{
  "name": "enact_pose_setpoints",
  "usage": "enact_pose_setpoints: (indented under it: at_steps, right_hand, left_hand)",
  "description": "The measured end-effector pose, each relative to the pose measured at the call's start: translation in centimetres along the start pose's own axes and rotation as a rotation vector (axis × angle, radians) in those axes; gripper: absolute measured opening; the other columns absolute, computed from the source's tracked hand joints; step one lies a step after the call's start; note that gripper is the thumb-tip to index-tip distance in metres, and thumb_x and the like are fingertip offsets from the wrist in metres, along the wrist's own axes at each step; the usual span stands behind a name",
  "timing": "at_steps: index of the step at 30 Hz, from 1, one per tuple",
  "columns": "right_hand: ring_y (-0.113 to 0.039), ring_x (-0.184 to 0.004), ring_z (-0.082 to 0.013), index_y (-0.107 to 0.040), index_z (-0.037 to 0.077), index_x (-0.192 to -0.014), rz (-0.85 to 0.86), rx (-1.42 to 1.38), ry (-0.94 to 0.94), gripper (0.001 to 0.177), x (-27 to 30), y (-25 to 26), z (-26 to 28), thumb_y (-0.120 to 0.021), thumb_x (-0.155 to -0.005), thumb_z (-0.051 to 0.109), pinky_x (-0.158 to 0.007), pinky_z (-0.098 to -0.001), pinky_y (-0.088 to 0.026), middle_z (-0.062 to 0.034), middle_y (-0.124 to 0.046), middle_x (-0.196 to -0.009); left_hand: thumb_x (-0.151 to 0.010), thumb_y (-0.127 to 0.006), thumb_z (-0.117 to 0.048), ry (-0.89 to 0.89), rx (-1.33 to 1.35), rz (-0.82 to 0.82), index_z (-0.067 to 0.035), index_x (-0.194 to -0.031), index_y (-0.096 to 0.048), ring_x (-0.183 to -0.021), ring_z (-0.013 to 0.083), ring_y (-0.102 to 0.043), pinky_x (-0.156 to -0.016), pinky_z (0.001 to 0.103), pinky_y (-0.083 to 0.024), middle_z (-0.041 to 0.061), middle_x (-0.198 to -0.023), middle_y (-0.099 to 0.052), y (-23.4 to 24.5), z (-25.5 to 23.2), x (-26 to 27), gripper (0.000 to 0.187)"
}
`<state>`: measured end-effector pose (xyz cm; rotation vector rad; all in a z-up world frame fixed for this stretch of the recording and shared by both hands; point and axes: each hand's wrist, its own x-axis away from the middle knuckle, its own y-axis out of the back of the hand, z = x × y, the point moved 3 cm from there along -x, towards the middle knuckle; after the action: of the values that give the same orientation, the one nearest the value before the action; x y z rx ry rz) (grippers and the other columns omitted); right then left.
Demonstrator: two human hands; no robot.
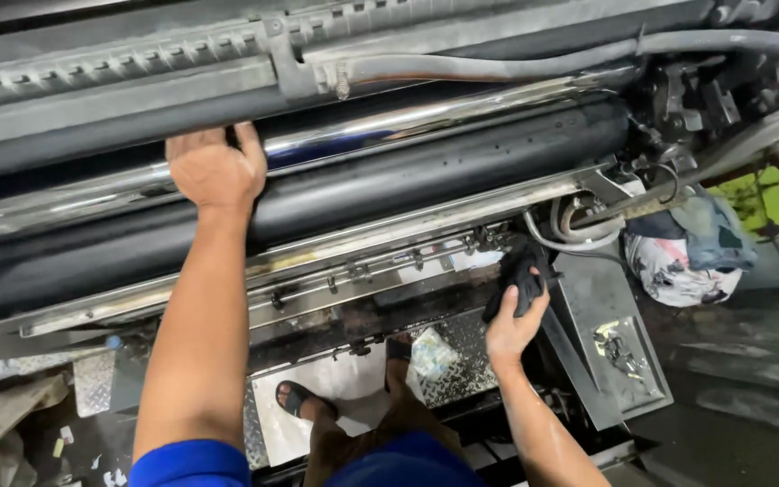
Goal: Cleaning the ink rollers of an offset printing press using a cloth and cleaning solution.
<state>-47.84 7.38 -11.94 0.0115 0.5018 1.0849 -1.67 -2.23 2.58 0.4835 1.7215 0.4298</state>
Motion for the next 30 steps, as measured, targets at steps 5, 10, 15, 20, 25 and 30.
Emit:
enact_pose_setpoints:
  at_steps: [5,10,15,20,25,30]
  right_hand:
    - [-0.054,-0.129,-0.0239,-0.043,-0.003,-0.148,0.035,-0.104,-0.139,0.046,-0.4,-0.5,-0.3,-0.055,-0.106,0.012,-0.113,-0.0336,-0.041,-0.0143,-0.054,-0.143]
    - [-0.055,-0.127,-0.0235,-0.045,-0.002,-0.147,0.036,-0.055,-0.134,0.045,-0.6,0.2,-0.1,-0.056,-0.106,0.012,-0.111,-0.0324,-0.041,-0.0144,-0.054,-0.142]
    - [-0.055,-0.128,-0.0213,-0.047,-0.001,-0.147,0.066,-0.184,-0.175,0.045,-1.6,0.7,-1.5,-0.056,-0.107,0.017,-0.112,-0.0319,-0.041,-0.0117,-0.057,-0.142]
    - [-0.056,-0.134,-0.0298,-0.047,-0.001,-0.152,-0.017,0.077,0.06,0.047,-10.9,1.1,1.0,-0.057,-0.109,0.017,-0.117,-0.0386,-0.039,-0.018,-0.059,-0.145]
    - [-0.045,-0.142,-0.0481,-0.048,0.002,-0.156,-0.003,0.379,0.426,0.053,-23.6,0.1,3.3,-0.068,-0.107,0.005,-0.124,-0.0502,-0.03,-0.0283,-0.051,-0.152]
    - [-0.047,-0.125,-0.0511,-0.056,-0.002,-0.14,0.099,0.558,0.511,0.045,-28.1,-4.7,1.0,-0.072,-0.099,0.01,-0.109,-0.0529,-0.039,-0.0339,-0.049,-0.141]
  left_hand:
    - [-0.095,-0.072,-0.022,0.008,-0.047,0.022,-0.009,-0.11,-0.076,-0.102,0.0414,-0.067,-0.094,0.051,-0.051,0.016,-0.113,-0.074,-0.9,0.7,0.1,0.02]
    - [-0.097,-0.071,-0.023,-0.009,-0.083,0.071,-0.008,-0.104,-0.075,-0.101,0.0402,-0.067,-0.092,0.051,-0.05,0.015,-0.112,-0.074,-1.2,0.6,0.2,0.017]
    - [-0.097,-0.068,-0.03,0.052,-0.145,0.108,-0.006,-0.107,-0.076,-0.097,0.0415,-0.067,-0.089,0.051,-0.051,0.018,-0.11,-0.074,-1.4,0.8,-0.4,0.027]
    - [-0.1,-0.067,-0.035,0.147,-0.131,0.238,-0.005,-0.11,-0.076,-0.093,0.0454,-0.066,-0.084,0.054,-0.05,0.022,-0.106,-0.073,-0.9,0.1,-1.7,0.032]
    - [-0.1,-0.067,-0.036,0.166,-0.109,0.256,-0.006,-0.11,-0.076,-0.096,0.0477,-0.065,-0.084,0.056,-0.05,0.023,-0.109,-0.072,-1.4,0.7,-1.4,0.034]
    - [-0.103,-0.065,-0.035,0.211,-0.121,0.321,-0.003,-0.121,-0.072,-0.106,0.0499,-0.062,-0.093,0.058,-0.047,0.026,-0.121,-0.069,-2.9,2.3,-0.6,0.037]
